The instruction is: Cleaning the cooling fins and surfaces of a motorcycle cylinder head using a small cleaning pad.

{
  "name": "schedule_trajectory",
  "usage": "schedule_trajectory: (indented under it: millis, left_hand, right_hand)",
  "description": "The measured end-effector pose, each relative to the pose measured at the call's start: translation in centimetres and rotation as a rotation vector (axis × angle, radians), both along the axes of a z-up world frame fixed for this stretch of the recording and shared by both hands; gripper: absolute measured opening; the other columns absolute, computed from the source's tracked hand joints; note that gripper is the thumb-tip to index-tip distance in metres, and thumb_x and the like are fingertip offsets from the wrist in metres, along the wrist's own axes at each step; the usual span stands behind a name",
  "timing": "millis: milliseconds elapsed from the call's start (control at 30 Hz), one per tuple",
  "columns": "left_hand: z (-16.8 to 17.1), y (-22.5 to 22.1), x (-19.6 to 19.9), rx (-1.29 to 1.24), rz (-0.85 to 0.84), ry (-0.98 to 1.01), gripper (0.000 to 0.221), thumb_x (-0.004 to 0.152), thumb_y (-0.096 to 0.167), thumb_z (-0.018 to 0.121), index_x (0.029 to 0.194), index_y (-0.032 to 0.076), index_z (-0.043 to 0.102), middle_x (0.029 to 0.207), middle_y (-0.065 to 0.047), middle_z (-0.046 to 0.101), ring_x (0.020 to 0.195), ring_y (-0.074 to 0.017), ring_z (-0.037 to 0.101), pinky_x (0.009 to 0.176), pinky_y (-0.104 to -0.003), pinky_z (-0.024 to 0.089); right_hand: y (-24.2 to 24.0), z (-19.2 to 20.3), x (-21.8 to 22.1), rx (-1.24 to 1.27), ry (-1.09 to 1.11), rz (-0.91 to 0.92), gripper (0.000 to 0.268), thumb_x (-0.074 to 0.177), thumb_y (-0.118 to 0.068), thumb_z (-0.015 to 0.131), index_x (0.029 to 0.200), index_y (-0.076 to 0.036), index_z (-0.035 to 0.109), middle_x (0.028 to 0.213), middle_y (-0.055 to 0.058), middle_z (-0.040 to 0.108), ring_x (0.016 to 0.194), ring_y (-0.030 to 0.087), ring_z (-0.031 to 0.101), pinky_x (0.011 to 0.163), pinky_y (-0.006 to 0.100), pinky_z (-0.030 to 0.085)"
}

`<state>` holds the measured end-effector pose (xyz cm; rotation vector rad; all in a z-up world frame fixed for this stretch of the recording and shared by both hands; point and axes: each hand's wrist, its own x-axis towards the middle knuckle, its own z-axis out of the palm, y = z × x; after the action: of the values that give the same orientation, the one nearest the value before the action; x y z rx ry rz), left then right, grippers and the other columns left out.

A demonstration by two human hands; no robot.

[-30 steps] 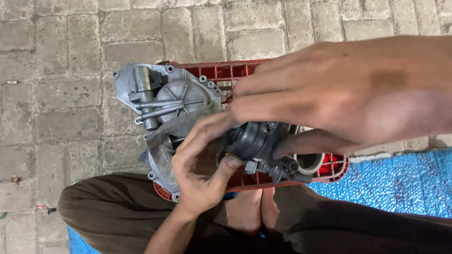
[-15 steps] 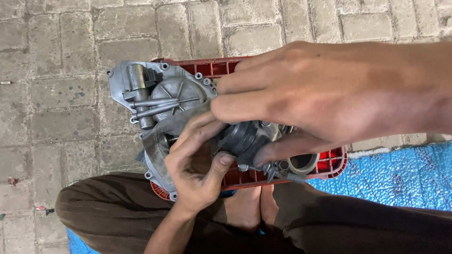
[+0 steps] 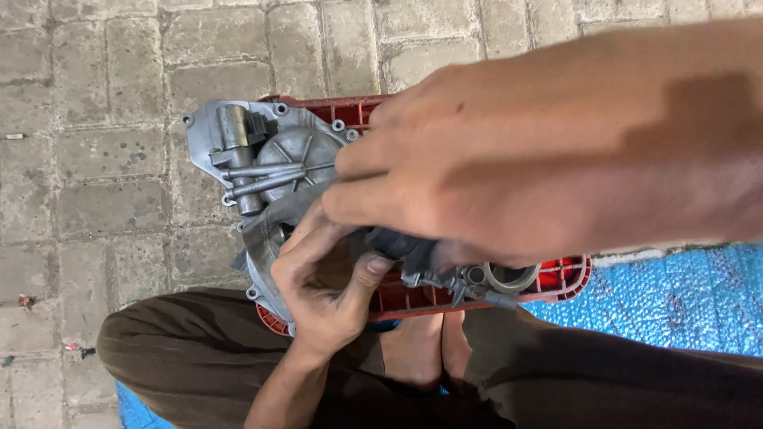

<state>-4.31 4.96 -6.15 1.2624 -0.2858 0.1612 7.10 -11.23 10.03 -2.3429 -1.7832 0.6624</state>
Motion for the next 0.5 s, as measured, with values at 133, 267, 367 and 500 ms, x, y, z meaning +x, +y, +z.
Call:
schedule_trajectory:
  millis: [133, 267, 367, 500]
  left_hand:
    - [-0.2, -0.2, -0.1, -0.017, -0.009, -0.007, 0.035, 0.089, 0.007, 0.073, 0.121, -0.007, 0.066, 0.126, -0.018, 0.064, 0.118, -0.0265, 0.063, 0.110, -0.037, 0.051]
    - [-0.7, -0.3, 0.0, 0.008, 0.016, -0.017, 0.039, 0.089, 0.014, 0.074, 0.119, -0.009, 0.065, 0.126, -0.020, 0.064, 0.117, -0.0270, 0.064, 0.109, -0.038, 0.054]
    - [-0.5, -0.2, 0.0, 0.030, 0.021, -0.010, 0.039, 0.089, 0.015, 0.074, 0.119, -0.009, 0.065, 0.128, -0.020, 0.063, 0.119, -0.0281, 0.064, 0.110, -0.038, 0.054]
    - [0.3, 0.0, 0.2, 0.087, 0.011, -0.030, 0.040, 0.089, 0.013, 0.074, 0.122, -0.008, 0.066, 0.131, -0.021, 0.063, 0.121, -0.0285, 0.063, 0.112, -0.039, 0.052]
  right_hand:
    - [-0.7, -0.6, 0.4, -0.049, 0.035, -0.028, 0.063, 0.061, -0.023, 0.089, 0.120, -0.015, 0.068, 0.097, 0.001, 0.077, 0.077, 0.020, 0.072, 0.067, 0.037, 0.062]
    - [-1.3, -1.1, 0.4, 0.014, 0.107, -0.087, 0.063, 0.057, -0.030, 0.094, 0.111, -0.017, 0.063, 0.098, -0.004, 0.074, 0.085, 0.018, 0.069, 0.084, 0.047, 0.057]
    - [-1.9, -1.2, 0.8, -0.003, 0.166, -0.138, 0.072, 0.050, -0.024, 0.097, 0.112, -0.020, 0.063, 0.107, -0.008, 0.072, 0.090, 0.017, 0.070, 0.088, 0.047, 0.060]
    - [-1.9, -0.5, 1.1, -0.296, 0.231, -0.351, 0.065, 0.052, -0.010, 0.095, 0.107, -0.033, 0.069, 0.114, -0.020, 0.076, 0.083, 0.009, 0.078, 0.068, 0.027, 0.077]
